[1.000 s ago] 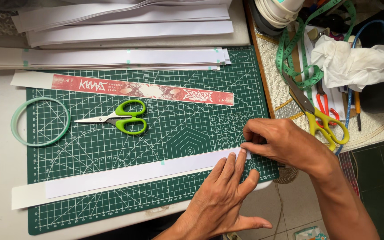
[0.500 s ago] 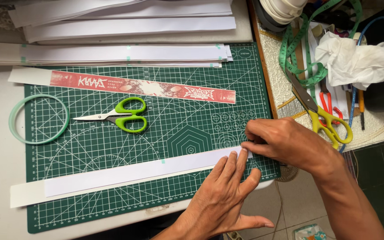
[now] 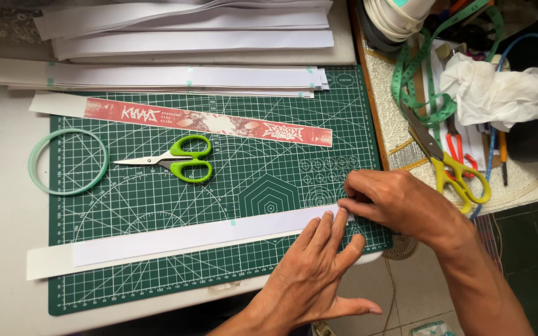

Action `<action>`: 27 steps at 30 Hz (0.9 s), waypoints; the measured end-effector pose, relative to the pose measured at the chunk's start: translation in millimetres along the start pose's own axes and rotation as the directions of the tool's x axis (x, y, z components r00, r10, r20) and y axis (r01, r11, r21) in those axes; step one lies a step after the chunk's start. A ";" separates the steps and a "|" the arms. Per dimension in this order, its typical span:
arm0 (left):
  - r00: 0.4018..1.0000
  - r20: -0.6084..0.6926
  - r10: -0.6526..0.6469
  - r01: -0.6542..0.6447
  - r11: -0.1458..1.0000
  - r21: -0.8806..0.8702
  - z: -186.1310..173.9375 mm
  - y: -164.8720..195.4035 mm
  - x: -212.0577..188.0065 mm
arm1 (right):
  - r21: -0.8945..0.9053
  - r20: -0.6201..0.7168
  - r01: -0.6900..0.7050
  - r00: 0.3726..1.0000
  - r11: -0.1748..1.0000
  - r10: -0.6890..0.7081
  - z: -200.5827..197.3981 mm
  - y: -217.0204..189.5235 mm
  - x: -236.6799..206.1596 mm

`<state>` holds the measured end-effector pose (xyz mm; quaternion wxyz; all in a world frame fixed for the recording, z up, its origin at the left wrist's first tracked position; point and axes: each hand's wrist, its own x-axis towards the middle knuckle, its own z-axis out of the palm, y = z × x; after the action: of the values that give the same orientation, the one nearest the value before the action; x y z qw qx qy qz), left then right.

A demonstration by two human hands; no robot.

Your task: The person aligns and tapes long white paper strips on a green cutting mat, then cuts a green plastic ring with scissors and places small pieces of tape on the strips. The person handles printed paper strips and stacks them on the mat.

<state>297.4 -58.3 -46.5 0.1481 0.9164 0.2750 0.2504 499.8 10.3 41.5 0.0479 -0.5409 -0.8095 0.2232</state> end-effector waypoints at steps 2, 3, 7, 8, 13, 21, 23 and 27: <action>1.000 0.012 -0.004 0.004 0.999 -0.034 -1.3 -1.0 0.5 | 0.033 -0.045 -0.022 0.999 0.999 0.023 0.4 1.1 -7.4; 1.000 0.017 -0.003 0.004 0.999 -0.048 -2.0 -1.8 0.8 | 0.058 -0.072 -0.049 0.996 0.997 0.053 0.3 1.6 -13.5; 0.998 -0.066 0.005 -0.005 1.000 -0.003 -5.0 -2.6 2.4 | 0.026 -0.287 -0.004 0.958 1.000 0.011 14.6 -0.1 -44.5; 0.998 -0.068 0.003 -0.004 1.000 -0.019 -5.3 -3.1 2.9 | -0.024 -0.306 -0.006 0.952 1.000 -0.002 22.1 -0.5 -51.5; 0.996 -0.081 -0.031 0.014 0.979 -0.203 -8.1 -7.0 3.2 | -0.180 -0.333 -0.004 0.941 0.984 -0.057 49.2 -4.6 -69.2; 0.989 -0.128 -0.069 0.033 0.964 -0.265 -13.4 -4.9 7.5 | -0.197 -0.368 -0.063 0.930 0.978 -0.014 57.2 -2.9 -67.8; 0.992 -0.110 -0.056 0.017 0.945 -0.325 -12.7 -8.4 7.1 | -0.191 -0.365 -0.071 0.931 0.979 -0.003 66.7 11.1 -73.4; 0.982 -0.184 -0.030 -0.049 0.910 -0.412 -10.2 -12.7 -6.3 | -0.245 -0.367 -0.136 0.930 0.960 0.038 75.6 36.9 -81.2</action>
<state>281.9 -50.4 -45.6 0.3114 0.8380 0.2239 0.3883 540.5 -74.3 -28.2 0.1115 -0.6096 -0.7848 0.0120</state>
